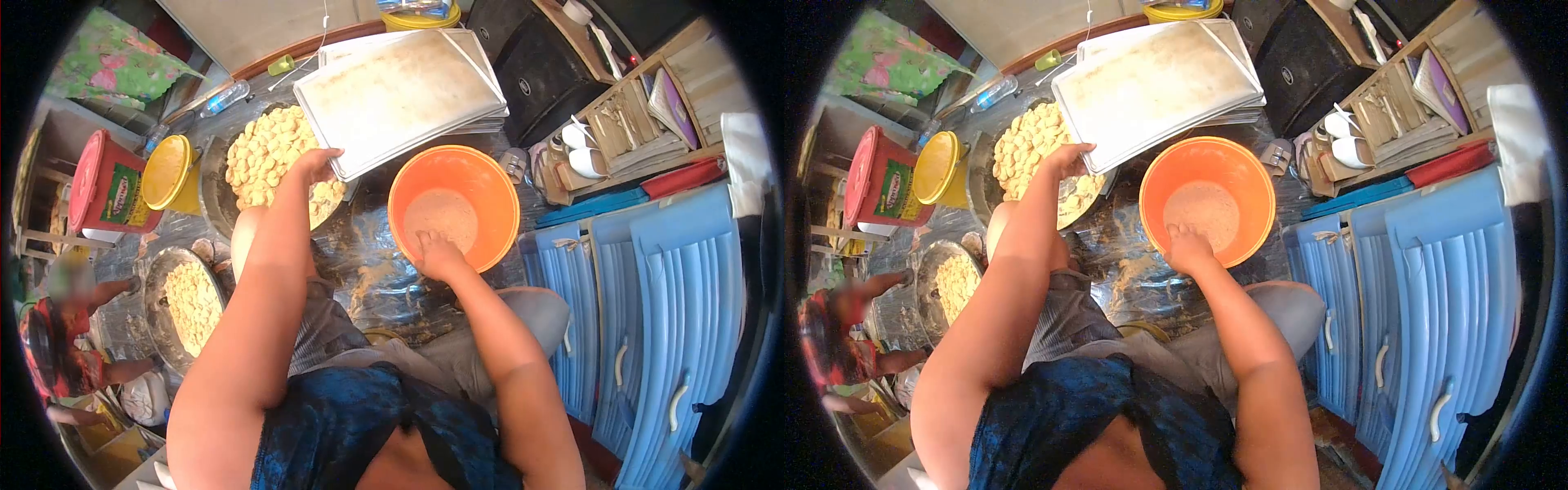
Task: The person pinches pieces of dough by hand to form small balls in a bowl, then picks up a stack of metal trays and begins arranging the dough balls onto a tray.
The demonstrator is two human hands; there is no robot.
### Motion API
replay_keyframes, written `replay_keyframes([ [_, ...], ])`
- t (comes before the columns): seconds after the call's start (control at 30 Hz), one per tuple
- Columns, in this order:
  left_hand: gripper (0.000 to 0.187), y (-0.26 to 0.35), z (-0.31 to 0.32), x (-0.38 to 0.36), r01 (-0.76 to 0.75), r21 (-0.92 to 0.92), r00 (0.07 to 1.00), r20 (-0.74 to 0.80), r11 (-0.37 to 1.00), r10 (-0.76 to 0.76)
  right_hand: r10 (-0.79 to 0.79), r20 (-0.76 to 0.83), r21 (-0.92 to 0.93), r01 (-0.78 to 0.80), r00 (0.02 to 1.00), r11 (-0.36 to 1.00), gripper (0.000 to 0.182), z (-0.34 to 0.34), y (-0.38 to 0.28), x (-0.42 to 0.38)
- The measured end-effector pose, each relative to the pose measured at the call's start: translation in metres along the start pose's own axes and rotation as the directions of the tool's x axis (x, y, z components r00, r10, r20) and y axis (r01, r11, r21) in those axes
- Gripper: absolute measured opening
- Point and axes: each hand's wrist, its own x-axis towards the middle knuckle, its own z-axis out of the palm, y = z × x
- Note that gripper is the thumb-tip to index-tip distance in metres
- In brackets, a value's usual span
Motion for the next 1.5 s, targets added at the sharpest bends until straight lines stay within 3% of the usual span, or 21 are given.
replay_keyframes([
  [0.03,0.041,-0.001,0.017,-0.028,-0.051,0.003,0.995,-0.084,0.999,0.051,0.011,-0.034,0.117,-0.007,0.999,0.993,0.05,0.009,0.003,0.001],
  [0.07,0.045,-0.008,0.028,-0.039,-0.065,-0.188,0.998,-0.014,0.98,0.064,0.005,-0.037,0.116,0.0,0.999,0.993,0.05,0.017,0.008,0.002],
  [0.13,0.046,-0.027,0.055,-0.06,-0.155,-0.435,0.974,0.082,0.887,0.211,-0.062,0.32,0.098,0.032,0.945,0.995,0.05,0.027,0.019,0.006],
  [0.17,0.044,-0.038,0.074,-0.07,-0.209,-0.574,0.944,0.094,0.792,0.317,-0.065,0.313,0.092,0.037,0.947,0.995,0.05,0.033,0.024,0.007],
  [0.37,0.039,-0.083,0.138,-0.125,-0.134,-0.59,0.919,0.226,0.796,0.322,-0.073,0.214,0.21,0.027,0.974,0.977,0.047,0.035,0.036,-0.005],
  [0.43,0.039,-0.096,0.137,-0.128,-0.142,-0.592,0.922,0.214,0.793,0.324,0.008,-0.076,0.616,0.04,0.997,0.787,0.043,0.044,0.052,0.003],
  [0.47,0.04,-0.1,0.133,-0.126,-0.16,-0.599,0.93,0.176,0.785,0.324,0.006,-0.088,0.611,0.049,0.996,0.79,0.043,0.041,0.059,0.003],
  [0.53,0.045,-0.1,0.123,-0.124,-0.208,-0.577,0.944,0.092,0.79,0.316,0.295,-0.094,0.855,-0.075,0.951,0.514,0.04,0.02,0.058,-0.008],
  [0.7,0.05,-0.071,0.092,-0.112,-0.393,-0.539,0.916,-0.156,0.745,0.371,0.269,-0.17,0.843,-0.002,0.948,0.538,0.038,0.0,0.05,-0.015],
  [0.77,0.047,-0.044,0.083,-0.111,-0.475,-0.524,0.88,-0.282,0.707,0.383,0.146,-0.266,0.636,0.06,0.953,0.769,0.037,-0.007,0.037,-0.019],
  [0.9,0.045,-0.009,0.044,-0.033,-0.629,-0.323,0.759,-0.448,0.707,0.472,0.076,-0.182,0.621,0.054,0.98,0.782,0.036,-0.005,0.034,-0.012],
  [0.97,0.041,0.01,0.023,0.012,-0.587,-0.004,0.697,-0.511,0.81,0.503,0.069,-0.165,0.603,0.045,0.984,0.797,0.038,-0.01,0.033,-0.011],
  [1.0,0.037,0.024,0.025,0.012,-0.626,-0.072,0.659,-0.58,0.776,0.479,0.062,-0.149,0.586,0.037,0.987,0.81,0.04,-0.015,0.032,-0.011],
  [1.03,0.036,0.031,0.015,0.03,-0.565,-0.086,0.708,-0.562,0.821,0.429,0.047,-0.152,0.578,0.05,0.987,0.815,0.04,-0.019,0.03,-0.012],
  [1.07,0.036,0.037,0.005,0.05,-0.59,-0.009,0.643,-0.61,0.808,0.463,0.058,-0.145,0.579,0.037,0.988,0.814,0.04,-0.023,0.029,-0.011],
  [1.13,0.036,0.059,0.008,0.045,-0.515,-0.118,0.702,-0.626,0.849,0.339,-0.02,-0.191,0.541,0.122,0.981,0.832,0.039,-0.031,0.029,-0.01],
  [1.23,0.043,0.069,0.006,0.054,-0.61,-0.266,0.751,-0.494,0.746,0.438,-0.016,-0.117,0.61,0.084,0.993,0.788,0.038,-0.051,0.019,-0.011],
  [1.3,0.053,0.076,0.005,0.063,-0.734,-0.331,0.666,-0.523,0.593,0.533,-0.043,-0.127,0.55,0.107,0.991,0.828,0.038,-0.055,0.017,-0.008],
  [1.33,0.053,0.075,0.007,0.062,-0.726,-0.326,0.672,-0.524,0.605,0.524,-0.075,-0.142,0.476,0.134,0.987,0.869,0.039,-0.055,0.016,-0.007],
  [1.47,0.069,0.05,0.011,0.069,-0.58,-0.117,0.735,-0.503,0.806,0.455,-0.143,-0.149,0.394,0.191,0.978,0.899,0.04,-0.054,0.011,-0.005],
  [1.5,0.057,0.032,0.014,0.074,-0.531,0.062,0.647,-0.614,0.845,0.452,-0.145,-0.132,0.35,0.183,0.981,0.919,0.04,-0.057,0.008,-0.006],
])
